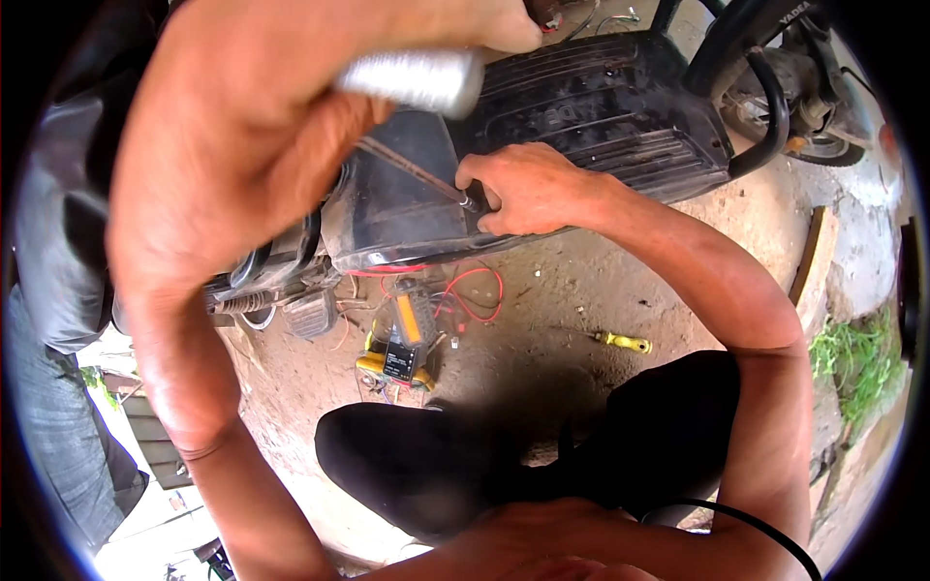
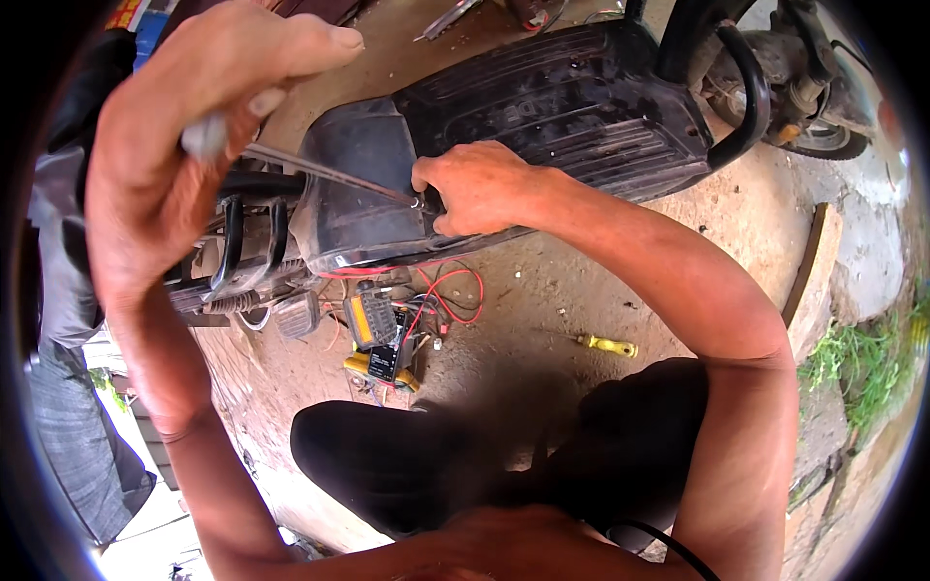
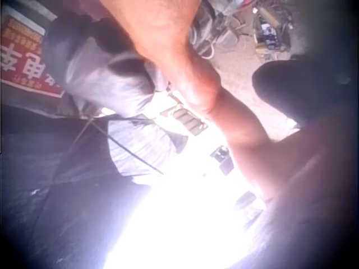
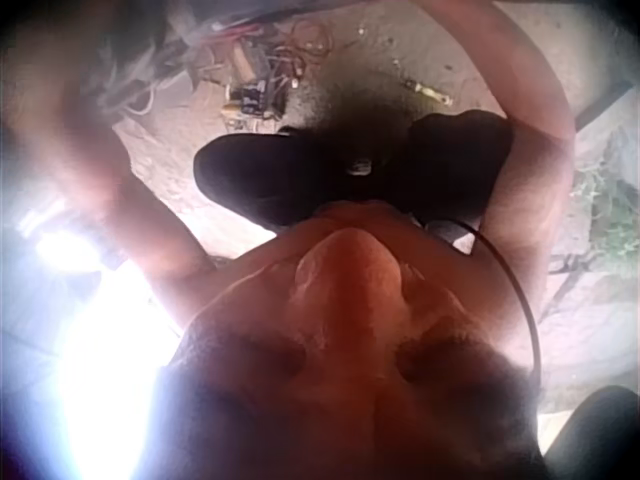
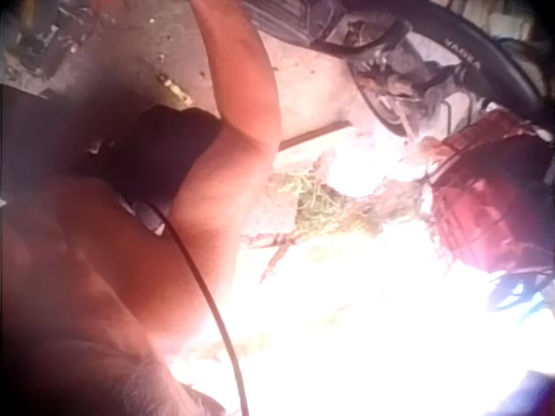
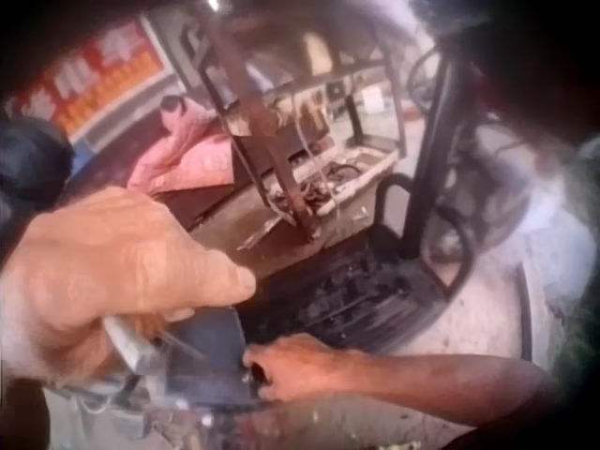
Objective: The person unscrews several screws from the plastic floorboard of a scooter using a T-handle socket wrench and a screwdriver. They then disconnect electrical wires and use a multimeter to check the voltage, before replacing the screws and tightening them.
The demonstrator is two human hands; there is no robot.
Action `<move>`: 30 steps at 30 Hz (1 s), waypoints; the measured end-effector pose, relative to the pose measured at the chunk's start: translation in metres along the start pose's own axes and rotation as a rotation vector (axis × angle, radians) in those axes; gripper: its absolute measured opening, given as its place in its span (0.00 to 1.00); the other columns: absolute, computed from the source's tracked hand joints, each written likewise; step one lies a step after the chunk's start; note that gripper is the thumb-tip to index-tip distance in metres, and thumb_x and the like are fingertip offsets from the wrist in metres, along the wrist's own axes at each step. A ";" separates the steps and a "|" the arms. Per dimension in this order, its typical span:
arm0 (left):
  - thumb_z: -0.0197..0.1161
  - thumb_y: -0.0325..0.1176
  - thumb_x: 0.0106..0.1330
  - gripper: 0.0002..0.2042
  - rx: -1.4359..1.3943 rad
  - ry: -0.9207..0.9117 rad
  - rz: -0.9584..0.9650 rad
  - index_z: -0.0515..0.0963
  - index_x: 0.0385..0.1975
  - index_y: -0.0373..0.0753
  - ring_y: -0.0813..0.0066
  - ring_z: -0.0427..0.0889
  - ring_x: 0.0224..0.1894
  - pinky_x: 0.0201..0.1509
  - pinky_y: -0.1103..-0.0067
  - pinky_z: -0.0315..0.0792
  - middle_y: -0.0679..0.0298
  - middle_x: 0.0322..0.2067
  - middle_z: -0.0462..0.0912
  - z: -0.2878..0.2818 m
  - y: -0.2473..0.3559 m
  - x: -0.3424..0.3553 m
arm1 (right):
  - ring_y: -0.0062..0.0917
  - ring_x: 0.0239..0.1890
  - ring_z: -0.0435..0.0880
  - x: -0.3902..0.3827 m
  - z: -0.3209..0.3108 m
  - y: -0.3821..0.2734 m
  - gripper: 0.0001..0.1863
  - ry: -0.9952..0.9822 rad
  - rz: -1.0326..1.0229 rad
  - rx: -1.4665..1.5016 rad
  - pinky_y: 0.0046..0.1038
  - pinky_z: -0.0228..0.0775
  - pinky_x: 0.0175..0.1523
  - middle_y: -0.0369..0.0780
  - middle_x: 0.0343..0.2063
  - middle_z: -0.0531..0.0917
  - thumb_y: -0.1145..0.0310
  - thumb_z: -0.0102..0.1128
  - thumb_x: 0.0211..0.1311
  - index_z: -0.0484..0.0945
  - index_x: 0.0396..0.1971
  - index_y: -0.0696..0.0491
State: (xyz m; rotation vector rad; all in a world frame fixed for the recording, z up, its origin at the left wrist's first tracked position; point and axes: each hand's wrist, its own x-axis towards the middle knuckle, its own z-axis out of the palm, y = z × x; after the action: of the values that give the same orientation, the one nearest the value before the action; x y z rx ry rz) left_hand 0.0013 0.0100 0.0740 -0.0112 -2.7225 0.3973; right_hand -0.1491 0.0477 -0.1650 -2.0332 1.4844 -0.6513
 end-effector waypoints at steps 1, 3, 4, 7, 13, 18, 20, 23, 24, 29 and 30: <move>0.43 0.54 0.81 0.32 0.044 0.080 -0.005 0.79 0.55 0.25 0.58 0.77 0.57 0.64 0.66 0.71 0.49 0.51 0.80 0.007 0.001 -0.003 | 0.41 0.37 0.88 0.000 -0.001 -0.001 0.27 0.007 0.002 0.001 0.43 0.77 0.43 0.42 0.30 0.87 0.65 0.73 0.51 0.79 0.53 0.56; 0.43 0.55 0.81 0.33 0.010 0.262 -0.058 0.80 0.54 0.26 0.55 0.77 0.63 0.68 0.65 0.69 0.46 0.57 0.80 0.030 -0.004 -0.010 | 0.41 0.38 0.88 -0.003 0.000 0.003 0.28 0.009 -0.012 -0.013 0.43 0.77 0.44 0.42 0.30 0.88 0.64 0.72 0.51 0.79 0.54 0.56; 0.43 0.56 0.80 0.33 -0.055 0.355 -0.076 0.81 0.54 0.26 0.53 0.76 0.66 0.70 0.64 0.69 0.44 0.59 0.80 0.033 -0.010 -0.016 | 0.41 0.38 0.88 -0.001 -0.001 -0.002 0.28 0.018 -0.023 -0.009 0.43 0.77 0.44 0.42 0.30 0.88 0.64 0.72 0.51 0.79 0.54 0.56; 0.41 0.60 0.80 0.36 -0.524 0.631 -0.134 0.79 0.57 0.28 0.51 0.73 0.68 0.73 0.59 0.67 0.40 0.66 0.72 0.062 -0.028 -0.038 | 0.41 0.39 0.88 -0.002 -0.002 -0.002 0.28 0.003 -0.012 -0.018 0.43 0.77 0.45 0.43 0.31 0.88 0.64 0.72 0.51 0.79 0.54 0.56; 0.41 0.57 0.81 0.30 -1.821 0.707 -0.305 0.78 0.51 0.32 0.46 0.70 0.69 0.71 0.52 0.63 0.41 0.71 0.66 0.067 -0.032 -0.059 | 0.41 0.39 0.88 -0.003 -0.001 0.000 0.28 -0.001 0.011 -0.021 0.43 0.78 0.46 0.43 0.32 0.88 0.64 0.72 0.52 0.79 0.54 0.55; 0.35 0.51 0.84 0.25 -2.347 0.221 -0.295 0.74 0.48 0.36 0.76 0.78 0.22 0.33 0.77 0.69 0.67 0.28 0.78 0.048 -0.051 -0.051 | 0.43 0.47 0.87 0.000 -0.011 -0.014 0.30 -0.087 0.094 -0.014 0.43 0.77 0.54 0.47 0.37 0.90 0.63 0.71 0.51 0.79 0.56 0.55; 0.32 0.51 0.85 0.28 -2.352 0.195 -0.207 0.73 0.52 0.31 0.77 0.69 0.11 0.27 0.77 0.67 0.66 0.20 0.74 0.050 -0.057 -0.049 | 0.43 0.46 0.88 0.001 -0.010 -0.014 0.29 -0.089 0.088 -0.012 0.43 0.77 0.54 0.46 0.37 0.90 0.63 0.71 0.51 0.79 0.56 0.55; 0.30 0.51 0.85 0.31 -2.268 -0.126 -0.273 0.67 0.61 0.25 0.76 0.70 0.11 0.27 0.77 0.68 0.66 0.19 0.73 0.051 -0.067 -0.043 | 0.42 0.45 0.88 0.000 -0.009 -0.011 0.29 -0.088 0.092 -0.007 0.43 0.78 0.53 0.45 0.35 0.90 0.63 0.71 0.51 0.79 0.56 0.55; 0.30 0.51 0.85 0.31 -2.267 -0.124 -0.276 0.67 0.61 0.25 0.76 0.70 0.11 0.27 0.77 0.68 0.66 0.19 0.73 0.049 -0.070 -0.038 | 0.42 0.45 0.88 -0.001 -0.009 -0.012 0.30 -0.083 0.088 0.000 0.44 0.78 0.52 0.45 0.35 0.89 0.63 0.71 0.51 0.79 0.56 0.56; 0.31 0.56 0.84 0.32 -2.369 -0.154 -0.283 0.69 0.61 0.30 0.69 0.72 0.17 0.32 0.68 0.69 0.64 0.22 0.75 0.034 -0.090 -0.021 | 0.40 0.35 0.87 -0.004 0.000 0.003 0.27 -0.018 0.047 -0.023 0.43 0.76 0.41 0.41 0.27 0.87 0.64 0.72 0.52 0.79 0.53 0.55; 0.31 0.57 0.84 0.33 -2.304 -0.082 -0.368 0.66 0.64 0.30 0.69 0.72 0.17 0.32 0.67 0.69 0.64 0.23 0.75 0.007 -0.082 -0.020 | 0.40 0.35 0.87 0.002 -0.002 -0.007 0.27 -0.016 0.035 -0.021 0.43 0.76 0.41 0.41 0.27 0.87 0.64 0.72 0.52 0.79 0.54 0.55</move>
State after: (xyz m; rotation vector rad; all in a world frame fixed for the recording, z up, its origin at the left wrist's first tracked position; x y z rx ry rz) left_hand 0.0208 -0.0719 0.0826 -0.0979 -1.5624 -2.5806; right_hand -0.1447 0.0476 -0.1588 -2.0188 1.5197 -0.6072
